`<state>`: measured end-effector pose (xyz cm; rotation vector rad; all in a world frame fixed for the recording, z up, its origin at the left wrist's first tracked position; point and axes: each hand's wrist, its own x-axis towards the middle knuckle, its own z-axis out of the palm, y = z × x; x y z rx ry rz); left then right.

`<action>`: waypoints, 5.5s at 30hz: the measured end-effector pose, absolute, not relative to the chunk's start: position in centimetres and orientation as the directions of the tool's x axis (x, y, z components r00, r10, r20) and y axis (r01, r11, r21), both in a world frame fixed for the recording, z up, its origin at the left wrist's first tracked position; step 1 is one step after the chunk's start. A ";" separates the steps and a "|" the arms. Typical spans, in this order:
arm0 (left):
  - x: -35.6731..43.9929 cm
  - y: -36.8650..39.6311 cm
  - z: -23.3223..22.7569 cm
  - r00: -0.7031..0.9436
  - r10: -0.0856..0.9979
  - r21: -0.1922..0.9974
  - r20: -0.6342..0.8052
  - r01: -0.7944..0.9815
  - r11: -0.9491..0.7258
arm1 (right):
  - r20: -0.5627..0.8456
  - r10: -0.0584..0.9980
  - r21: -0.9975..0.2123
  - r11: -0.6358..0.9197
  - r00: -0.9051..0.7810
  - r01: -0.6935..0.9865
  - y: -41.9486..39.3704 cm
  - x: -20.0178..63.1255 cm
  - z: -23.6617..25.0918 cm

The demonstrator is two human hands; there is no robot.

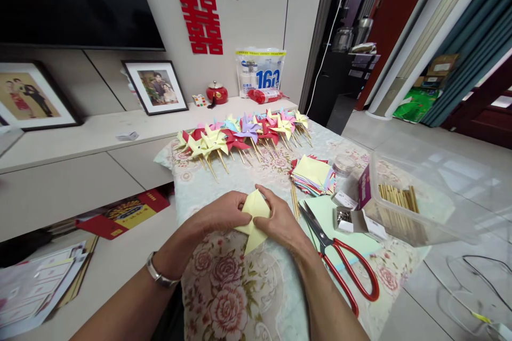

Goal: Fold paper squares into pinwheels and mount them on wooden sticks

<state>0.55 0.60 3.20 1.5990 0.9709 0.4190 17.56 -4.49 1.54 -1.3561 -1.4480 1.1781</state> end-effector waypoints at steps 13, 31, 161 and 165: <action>1.7 -0.3 3.1 0.292 0.933 0.950 -0.212 -0.164 0.267 | 0.004 0.986 -0.995 0.020 0.166 -0.094 -3.5 18.4 1.0; 5.0 -2.8 0.3 0.164 0.967 0.884 -0.195 -0.397 0.246 | 0.032 0.981 -0.999 0.030 0.190 0.010 -3.4 17.6 -0.1; 1.3 1.4 4.9 0.559 0.774 0.790 -0.297 0.599 -0.129 | -0.023 0.990 -0.954 0.020 -0.140 0.300 -4.7 17.2 1.2; 1.2 2.2 4.7 0.605 0.734 0.798 -0.310 0.585 -0.145 | -0.044 0.992 -0.970 -0.015 -0.116 0.244 -4.5 17.4 0.5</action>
